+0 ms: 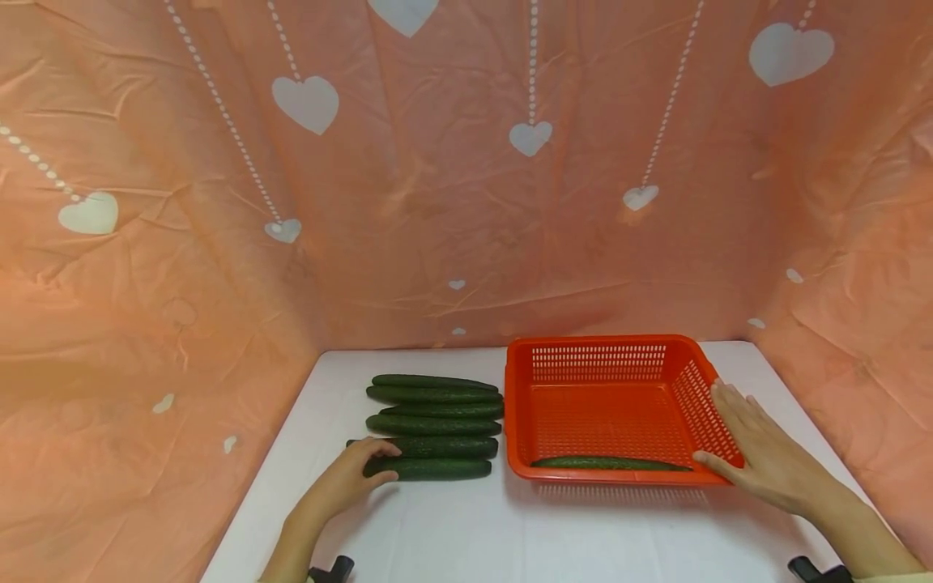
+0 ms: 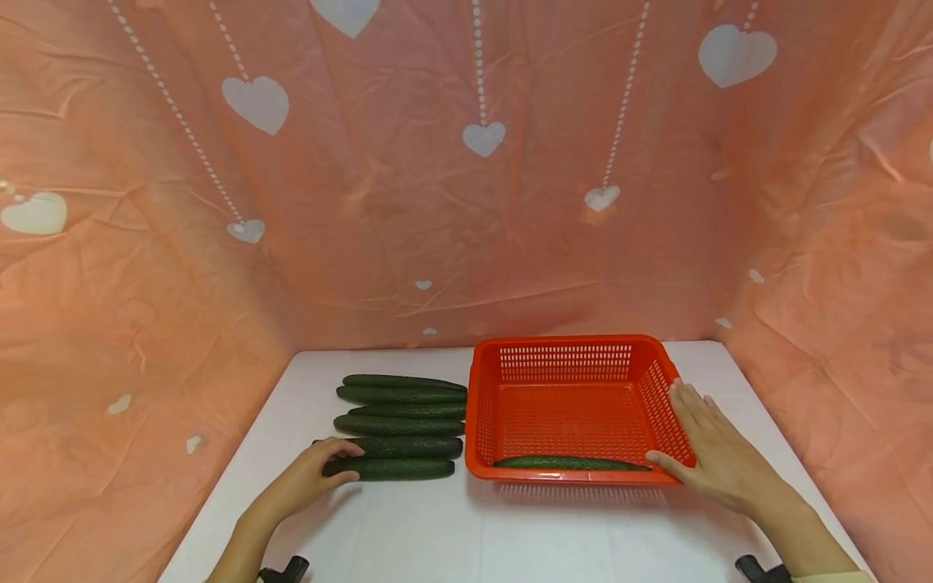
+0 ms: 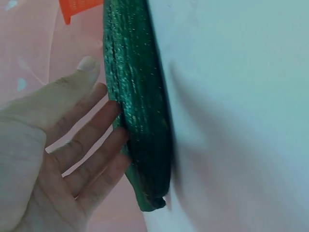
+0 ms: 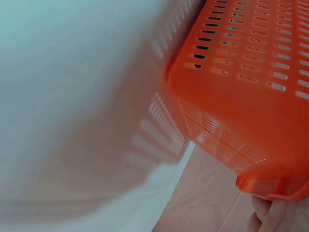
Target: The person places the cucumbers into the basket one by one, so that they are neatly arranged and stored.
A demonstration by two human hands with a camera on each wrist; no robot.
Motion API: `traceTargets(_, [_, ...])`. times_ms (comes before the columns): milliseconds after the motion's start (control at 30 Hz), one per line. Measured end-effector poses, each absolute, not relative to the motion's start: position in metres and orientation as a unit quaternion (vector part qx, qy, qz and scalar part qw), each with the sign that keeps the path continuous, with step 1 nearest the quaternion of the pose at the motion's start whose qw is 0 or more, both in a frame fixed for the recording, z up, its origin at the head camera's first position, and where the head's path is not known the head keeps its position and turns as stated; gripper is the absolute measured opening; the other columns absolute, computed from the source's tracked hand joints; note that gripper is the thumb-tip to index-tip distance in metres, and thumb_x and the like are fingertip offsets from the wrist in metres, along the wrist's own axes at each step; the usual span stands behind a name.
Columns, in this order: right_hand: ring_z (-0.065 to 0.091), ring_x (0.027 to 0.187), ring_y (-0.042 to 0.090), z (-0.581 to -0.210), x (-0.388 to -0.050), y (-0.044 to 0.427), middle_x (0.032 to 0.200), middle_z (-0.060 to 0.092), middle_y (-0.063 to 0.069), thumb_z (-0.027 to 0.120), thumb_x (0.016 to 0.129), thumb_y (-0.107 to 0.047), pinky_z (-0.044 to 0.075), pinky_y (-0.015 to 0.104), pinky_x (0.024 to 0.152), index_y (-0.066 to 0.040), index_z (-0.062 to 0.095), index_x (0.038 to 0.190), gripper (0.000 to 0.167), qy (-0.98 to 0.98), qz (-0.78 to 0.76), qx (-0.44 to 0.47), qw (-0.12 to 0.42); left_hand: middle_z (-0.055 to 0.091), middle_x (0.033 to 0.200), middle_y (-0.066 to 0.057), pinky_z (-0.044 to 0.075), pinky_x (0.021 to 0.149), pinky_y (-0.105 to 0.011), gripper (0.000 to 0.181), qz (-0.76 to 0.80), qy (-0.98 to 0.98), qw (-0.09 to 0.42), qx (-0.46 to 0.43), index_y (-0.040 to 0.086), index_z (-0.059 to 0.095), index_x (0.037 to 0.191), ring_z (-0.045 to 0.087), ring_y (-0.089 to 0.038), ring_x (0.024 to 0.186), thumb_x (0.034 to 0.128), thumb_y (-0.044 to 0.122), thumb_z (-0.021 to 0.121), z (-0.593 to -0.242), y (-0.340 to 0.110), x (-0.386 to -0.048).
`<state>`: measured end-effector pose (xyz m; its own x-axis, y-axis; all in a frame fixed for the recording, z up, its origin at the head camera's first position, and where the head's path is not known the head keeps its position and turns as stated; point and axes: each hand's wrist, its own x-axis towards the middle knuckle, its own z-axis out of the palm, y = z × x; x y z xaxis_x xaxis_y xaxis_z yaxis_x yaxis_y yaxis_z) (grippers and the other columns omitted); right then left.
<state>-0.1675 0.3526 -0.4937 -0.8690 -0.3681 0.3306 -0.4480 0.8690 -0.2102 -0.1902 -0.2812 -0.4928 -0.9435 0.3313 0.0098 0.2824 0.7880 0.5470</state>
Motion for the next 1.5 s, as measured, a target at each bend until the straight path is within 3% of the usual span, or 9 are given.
traceTargets(333, [-0.010,0.164,0.008,-0.494,-0.169,0.352,0.173,0.021,0.032,0.078,0.096,-0.046,-0.013,0.020,0.126,0.009,0.019,0.166,0.107,-0.951,0.140,0.225,0.160,0.068,0.124,-0.004,0.045,0.111,-0.062,0.032,0.270,0.951,0.046,0.142,0.014,0.075,0.120,0.059,-0.040,0.128,0.0910,0.017,0.087,-0.498,-0.286,-0.186])
traceTargets(733, [-0.007,0.166,0.017,-0.493,-0.168,0.350,0.174,0.018,0.031,0.077,0.097,-0.045,-0.015,0.019,0.125,0.007,0.016,0.168,0.108,-0.953,0.144,0.222,0.150,0.065,0.112,0.002,0.049,0.107,-0.057,0.034,0.252,0.957,0.046,0.139,0.016,0.070,0.112,0.063,-0.033,0.119,0.0853,0.006,0.088,-0.502,-0.286,-0.180])
traceTargets(867, [-0.006,0.166,0.018,-0.492,-0.168,0.350,0.173,0.018,0.031,0.077,0.096,-0.045,-0.014,0.019,0.126,0.007,0.016,0.168,0.108,-0.952,0.144,0.222,0.152,0.066,0.114,-0.001,0.054,0.102,-0.052,0.034,0.274,0.946,0.065,0.160,0.012,0.069,0.117,0.066,-0.032,0.116,0.0886,0.011,0.087,-0.505,-0.292,-0.178])
traceTargets(1067, [-0.008,0.164,0.010,-0.493,-0.168,0.350,0.172,0.022,0.032,0.078,0.095,-0.045,-0.012,0.020,0.127,0.009,0.019,0.167,0.108,-0.950,0.140,0.226,0.165,0.072,0.123,-0.009,0.054,0.101,-0.055,0.032,0.287,0.938,0.082,0.175,0.010,0.072,0.122,0.066,-0.038,0.120,0.0940,0.020,0.083,-0.505,-0.300,-0.176])
traceTargets(1367, [-0.004,0.166,0.019,-0.494,-0.168,0.352,0.171,0.023,0.034,0.078,0.096,-0.045,-0.012,0.020,0.127,0.009,0.019,0.166,0.106,-0.950,0.144,0.224,0.162,0.070,0.134,-0.014,0.046,0.108,-0.068,0.032,0.311,0.932,0.048,0.177,0.013,0.072,0.129,0.059,-0.049,0.133,0.1020,0.030,0.074,-0.501,-0.301,-0.174])
traceTargets(1500, [-0.002,0.167,0.028,-0.493,-0.165,0.352,0.171,0.022,0.034,0.077,0.097,-0.045,-0.015,0.019,0.125,0.008,0.018,0.167,0.106,-0.955,0.149,0.211,0.146,0.070,0.136,-0.011,0.052,0.105,-0.062,0.032,0.341,0.923,0.038,0.174,0.015,0.072,0.132,0.061,-0.046,0.132,0.1044,0.030,0.071,-0.496,-0.297,-0.171])
